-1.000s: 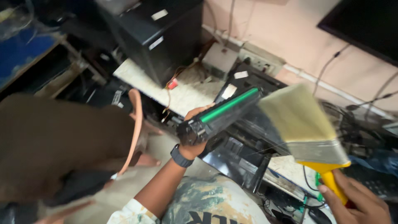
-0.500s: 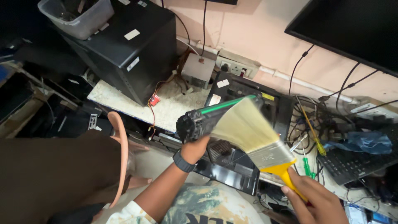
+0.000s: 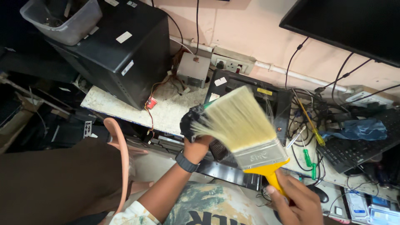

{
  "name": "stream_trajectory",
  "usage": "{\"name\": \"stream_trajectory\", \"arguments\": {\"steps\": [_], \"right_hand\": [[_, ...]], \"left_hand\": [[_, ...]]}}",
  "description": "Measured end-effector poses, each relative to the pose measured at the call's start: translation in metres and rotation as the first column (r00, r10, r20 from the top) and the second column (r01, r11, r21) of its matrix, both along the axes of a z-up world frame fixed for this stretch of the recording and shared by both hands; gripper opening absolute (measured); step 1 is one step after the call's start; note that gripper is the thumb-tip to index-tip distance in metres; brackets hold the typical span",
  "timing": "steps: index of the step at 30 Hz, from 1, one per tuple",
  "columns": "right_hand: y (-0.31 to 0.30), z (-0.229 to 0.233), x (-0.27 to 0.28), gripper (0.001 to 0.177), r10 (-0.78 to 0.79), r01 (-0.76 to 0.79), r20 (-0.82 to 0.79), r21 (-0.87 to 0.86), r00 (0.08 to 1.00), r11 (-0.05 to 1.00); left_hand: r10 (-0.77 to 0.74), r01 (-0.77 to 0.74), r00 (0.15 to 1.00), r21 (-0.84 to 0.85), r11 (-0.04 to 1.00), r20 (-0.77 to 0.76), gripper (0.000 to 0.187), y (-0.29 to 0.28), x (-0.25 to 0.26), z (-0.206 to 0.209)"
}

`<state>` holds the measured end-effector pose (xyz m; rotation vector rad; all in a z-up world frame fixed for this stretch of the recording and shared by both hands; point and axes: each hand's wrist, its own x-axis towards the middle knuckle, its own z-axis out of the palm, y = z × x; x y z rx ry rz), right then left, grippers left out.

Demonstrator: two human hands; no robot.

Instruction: The person cleans the interior of a laser printer using a toothbrush and a paintbrush. They remove the toner cartridge, brush the inside of the printer and the cartridge, then reinsert the cartridge and close the printer.

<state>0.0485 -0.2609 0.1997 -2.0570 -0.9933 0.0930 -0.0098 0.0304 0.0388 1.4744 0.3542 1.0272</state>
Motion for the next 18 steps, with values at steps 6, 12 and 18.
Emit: {"name": "stream_trajectory", "arguments": {"steps": [6, 12, 18], "right_hand": [[0.004, -0.011, -0.01, 0.049, -0.015, 0.092, -0.372, 0.192, 0.928, 0.977], [0.007, -0.028, -0.008, 0.045, -0.066, 0.121, -0.311, 0.163, 0.948, 0.979], [-0.009, -0.033, 0.007, 0.053, 0.185, -0.196, -0.165, -0.05, 0.969, 0.979]], "left_hand": [[-0.006, 0.006, 1.0, -0.101, 0.995, 0.0, 0.03, -0.009, 0.002, 0.02], [-0.032, 0.03, 0.999, -0.099, 0.995, -0.014, 0.026, -0.011, -0.002, 0.028], [0.094, -0.055, 0.994, 0.478, 0.877, -0.057, 0.028, 0.005, -0.005, 0.02]]}}
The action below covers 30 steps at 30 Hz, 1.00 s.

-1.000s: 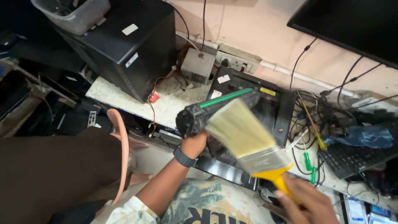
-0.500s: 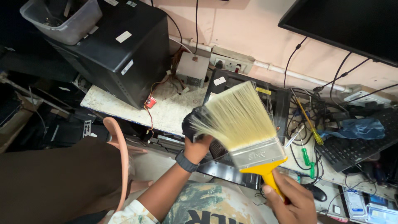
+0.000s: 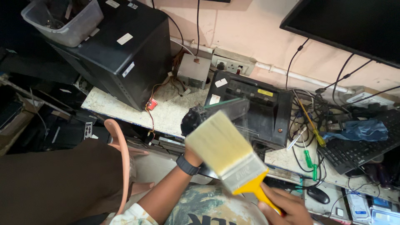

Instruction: The person cleans the interior of a laser printer using a toothbrush and a paintbrush. They remove the toner cartridge, brush the inside of the printer and the cartridge, then reinsert the cartridge and close the printer.

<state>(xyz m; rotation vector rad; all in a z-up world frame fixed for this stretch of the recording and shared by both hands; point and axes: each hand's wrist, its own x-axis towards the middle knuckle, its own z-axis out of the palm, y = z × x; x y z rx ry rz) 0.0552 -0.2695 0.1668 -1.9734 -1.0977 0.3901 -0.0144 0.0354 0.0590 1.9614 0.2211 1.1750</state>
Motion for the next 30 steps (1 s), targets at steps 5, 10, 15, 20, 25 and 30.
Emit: {"name": "stream_trajectory", "arguments": {"steps": [5, 10, 15, 20, 25, 30], "right_hand": [[0.0, 0.0, -0.008, 0.053, -0.391, 0.388, -0.102, -0.055, 0.915, 0.92], [0.004, -0.018, 0.001, 0.056, -0.268, 0.257, -0.314, -0.077, 0.911, 0.963], [-0.042, -0.034, 0.016, 0.056, -0.421, 0.425, -0.609, -0.148, 0.672, 0.893], [-0.04, -0.038, 0.02, 0.056, -0.412, 0.38, -0.716, -0.218, 0.563, 0.899], [-0.003, -0.03, -0.009, 0.047, -0.124, 0.1, -0.863, -0.086, 0.49, 0.991], [-0.007, -0.011, 0.001, 0.051, -0.049, 0.134, -0.917, 0.005, 0.396, 0.991]], "left_hand": [[-0.104, 0.141, 0.99, -0.606, 0.783, 0.096, 0.022, -0.01, 0.001, -0.004], [-0.047, 0.285, 0.956, -0.881, 0.378, 0.289, 0.034, -0.011, 0.012, 0.001], [-0.066, 0.504, 0.863, -0.862, 0.049, 0.501, 0.043, -0.008, 0.005, 0.011], [-0.135, 0.522, 0.851, -0.846, 0.107, 0.508, 0.048, -0.014, 0.008, 0.026], [-0.186, 0.464, 0.876, -0.883, 0.07, 0.446, 0.051, -0.022, 0.015, 0.031], [-0.202, 0.5, 0.864, -0.832, 0.242, 0.461, 0.052, -0.023, 0.012, 0.032]]}}
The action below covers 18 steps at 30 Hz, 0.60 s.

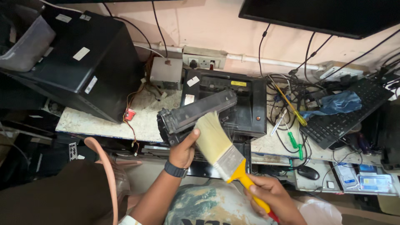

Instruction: The person cleans the interior of a laser printer using a toothbrush and a paintbrush. They remove the toner cartridge, brush the inside of the printer and the cartridge, then reinsert the cartridge and close the printer.

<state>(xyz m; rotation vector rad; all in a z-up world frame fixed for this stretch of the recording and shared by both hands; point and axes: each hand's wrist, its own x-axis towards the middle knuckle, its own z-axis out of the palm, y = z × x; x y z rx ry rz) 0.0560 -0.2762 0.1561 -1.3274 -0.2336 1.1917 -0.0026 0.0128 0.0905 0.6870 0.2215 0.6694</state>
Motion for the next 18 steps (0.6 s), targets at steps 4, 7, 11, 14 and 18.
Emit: {"name": "stream_trajectory", "arguments": {"steps": [4, 7, 11, 14, 18], "right_hand": [[-0.015, -0.005, 0.006, 0.055, -0.022, 0.049, -0.199, 0.133, 0.98, 0.99], [-0.03, -0.013, 0.013, 0.044, 0.037, 0.067, -0.315, 0.311, 0.948, 0.948], [-0.052, -0.018, 0.019, 0.056, -0.243, 0.243, -0.016, 0.035, 0.97, 0.969], [-0.056, -0.017, 0.03, 0.052, -0.148, 0.142, 0.119, 0.057, 0.982, 0.988], [-0.045, -0.016, 0.034, 0.052, -0.145, 0.165, 0.14, -0.145, 0.979, 0.976]], "left_hand": [[-0.044, 0.044, 0.999, -0.043, 0.998, 0.015, 0.05, -0.005, 0.002, -0.008], [-0.056, 0.056, 0.998, -0.114, 0.992, 0.001, 0.046, -0.007, 0.004, -0.014], [-0.076, 0.077, 0.997, -0.161, 0.984, 0.009, 0.048, -0.011, 0.003, -0.02], [-0.091, 0.092, 0.996, -0.174, 0.98, 0.016, 0.05, -0.014, 0.004, -0.022], [-0.131, 0.135, 0.991, -0.195, 0.972, 0.032, 0.053, -0.019, 0.008, -0.031]]}}
